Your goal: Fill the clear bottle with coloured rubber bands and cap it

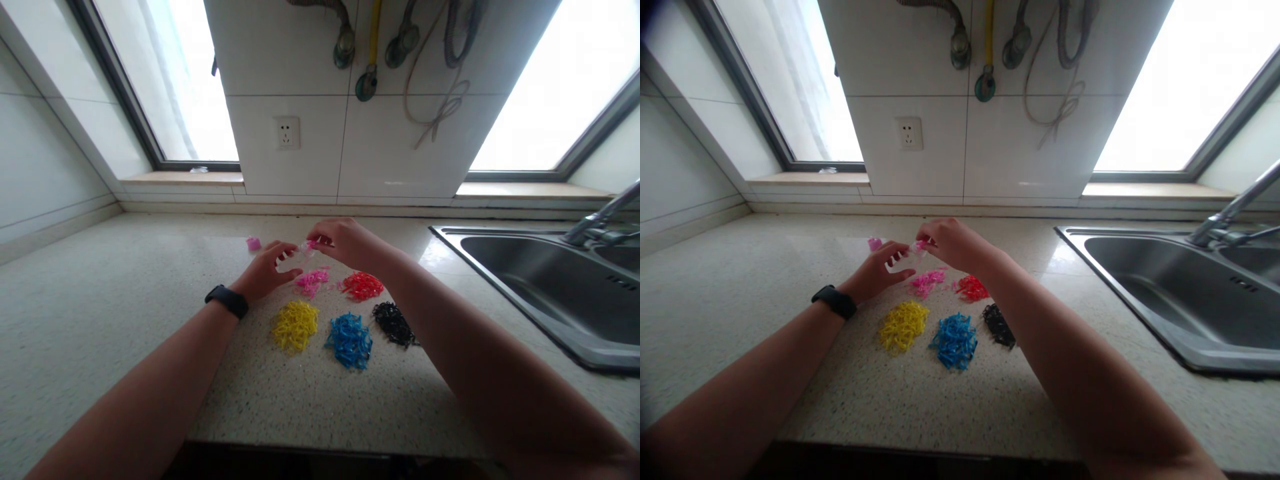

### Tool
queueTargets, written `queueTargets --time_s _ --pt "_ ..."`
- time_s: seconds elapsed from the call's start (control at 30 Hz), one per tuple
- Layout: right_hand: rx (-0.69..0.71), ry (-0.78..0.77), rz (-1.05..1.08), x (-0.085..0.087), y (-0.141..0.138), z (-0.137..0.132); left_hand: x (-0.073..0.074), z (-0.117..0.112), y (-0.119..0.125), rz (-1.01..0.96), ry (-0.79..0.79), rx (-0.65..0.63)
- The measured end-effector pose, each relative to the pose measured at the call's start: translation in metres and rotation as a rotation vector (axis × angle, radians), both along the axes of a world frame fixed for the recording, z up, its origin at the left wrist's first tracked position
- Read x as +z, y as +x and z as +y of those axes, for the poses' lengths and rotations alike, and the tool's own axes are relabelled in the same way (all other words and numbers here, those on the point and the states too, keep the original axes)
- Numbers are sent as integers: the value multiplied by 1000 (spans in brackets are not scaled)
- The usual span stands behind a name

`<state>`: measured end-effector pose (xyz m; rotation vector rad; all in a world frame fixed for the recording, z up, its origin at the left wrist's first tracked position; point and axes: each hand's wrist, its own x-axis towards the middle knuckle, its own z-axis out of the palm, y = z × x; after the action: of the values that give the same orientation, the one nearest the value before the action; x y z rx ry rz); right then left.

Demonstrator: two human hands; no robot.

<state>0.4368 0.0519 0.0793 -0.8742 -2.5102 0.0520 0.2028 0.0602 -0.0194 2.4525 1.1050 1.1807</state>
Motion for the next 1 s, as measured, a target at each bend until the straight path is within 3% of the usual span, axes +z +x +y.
queueTargets --time_s 0.17,0.33,0.57,0.83,1.0 --pt "-4 -39 29 3 0 -3 -1 1 0 -14 -16 10" --pt "-5 18 10 1 1 -1 -3 2 -2 -18 -19 18" --pt "96 93 -15 -3 3 3 -4 3 -1 -62 -35 16" --pt "-34 52 40 -5 9 6 -2 2 -1 -114 -102 22" --pt "-129 -78 -144 -20 19 21 -4 3 -2 -140 -139 20"
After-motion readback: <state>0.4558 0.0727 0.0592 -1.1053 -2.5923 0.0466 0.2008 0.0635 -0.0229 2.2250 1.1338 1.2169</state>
